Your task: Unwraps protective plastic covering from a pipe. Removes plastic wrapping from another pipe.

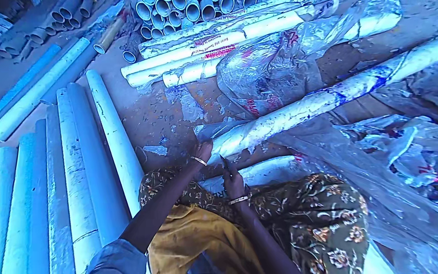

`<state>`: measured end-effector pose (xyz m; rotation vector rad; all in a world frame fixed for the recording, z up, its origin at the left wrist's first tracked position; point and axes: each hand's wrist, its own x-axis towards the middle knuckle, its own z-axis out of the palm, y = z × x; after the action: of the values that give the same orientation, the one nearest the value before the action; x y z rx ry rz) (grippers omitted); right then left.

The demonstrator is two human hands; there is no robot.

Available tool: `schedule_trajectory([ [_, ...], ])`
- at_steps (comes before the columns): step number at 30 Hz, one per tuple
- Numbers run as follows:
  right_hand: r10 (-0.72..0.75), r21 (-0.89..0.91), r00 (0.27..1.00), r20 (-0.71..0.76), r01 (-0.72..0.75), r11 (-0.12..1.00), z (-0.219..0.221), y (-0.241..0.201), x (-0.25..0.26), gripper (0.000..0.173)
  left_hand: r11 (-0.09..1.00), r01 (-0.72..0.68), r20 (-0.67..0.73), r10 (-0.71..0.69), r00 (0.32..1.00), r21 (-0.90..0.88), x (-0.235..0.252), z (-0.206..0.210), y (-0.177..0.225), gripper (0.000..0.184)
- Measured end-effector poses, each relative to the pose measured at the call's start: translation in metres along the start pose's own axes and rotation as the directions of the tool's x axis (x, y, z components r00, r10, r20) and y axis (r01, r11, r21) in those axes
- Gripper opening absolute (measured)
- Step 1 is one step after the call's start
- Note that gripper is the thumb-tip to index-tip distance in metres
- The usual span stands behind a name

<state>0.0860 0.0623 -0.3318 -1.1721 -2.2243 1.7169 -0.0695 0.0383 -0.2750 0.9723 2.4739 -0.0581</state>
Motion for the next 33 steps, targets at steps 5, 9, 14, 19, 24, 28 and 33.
schedule_trajectory([
  [5,-0.073,-0.232,0.994,0.079,0.089,0.969,-0.001,-0.018,0.005,0.047,0.988,-0.155,0.096,0.156,0.983,-0.015,0.01,-0.027,-0.014,0.033],
  [9,-0.047,-0.361,0.982,0.184,0.112,0.926,-0.005,-0.033,0.023,0.048,0.982,-0.186,0.118,0.188,0.975,-0.025,0.013,-0.029,-0.016,0.032],
  [14,-0.014,-0.358,0.972,0.233,0.099,0.928,-0.013,-0.035,0.029,0.035,0.98,-0.198,0.132,0.199,0.971,-0.016,0.016,-0.027,-0.019,0.032],
  [19,0.065,-0.433,0.956,0.286,0.068,0.899,-0.025,-0.029,0.047,0.034,0.977,-0.212,0.129,0.212,0.969,-0.01,0.015,-0.028,-0.017,0.03],
  [24,0.086,-0.648,0.935,0.345,0.171,0.742,-0.04,-0.066,0.055,0.035,0.974,-0.226,0.151,0.225,0.963,-0.006,0.024,-0.029,-0.018,0.028],
  [28,0.066,-0.701,0.899,0.432,0.289,0.653,-0.049,-0.083,0.071,0.034,0.973,-0.23,0.172,0.23,0.958,-0.021,0.029,-0.033,-0.019,0.026],
  [33,0.031,-0.679,0.88,0.474,0.342,0.65,-0.046,-0.077,0.083,0.035,0.972,-0.229,0.143,0.235,0.962,-0.055,0.029,-0.032,-0.021,0.024],
])
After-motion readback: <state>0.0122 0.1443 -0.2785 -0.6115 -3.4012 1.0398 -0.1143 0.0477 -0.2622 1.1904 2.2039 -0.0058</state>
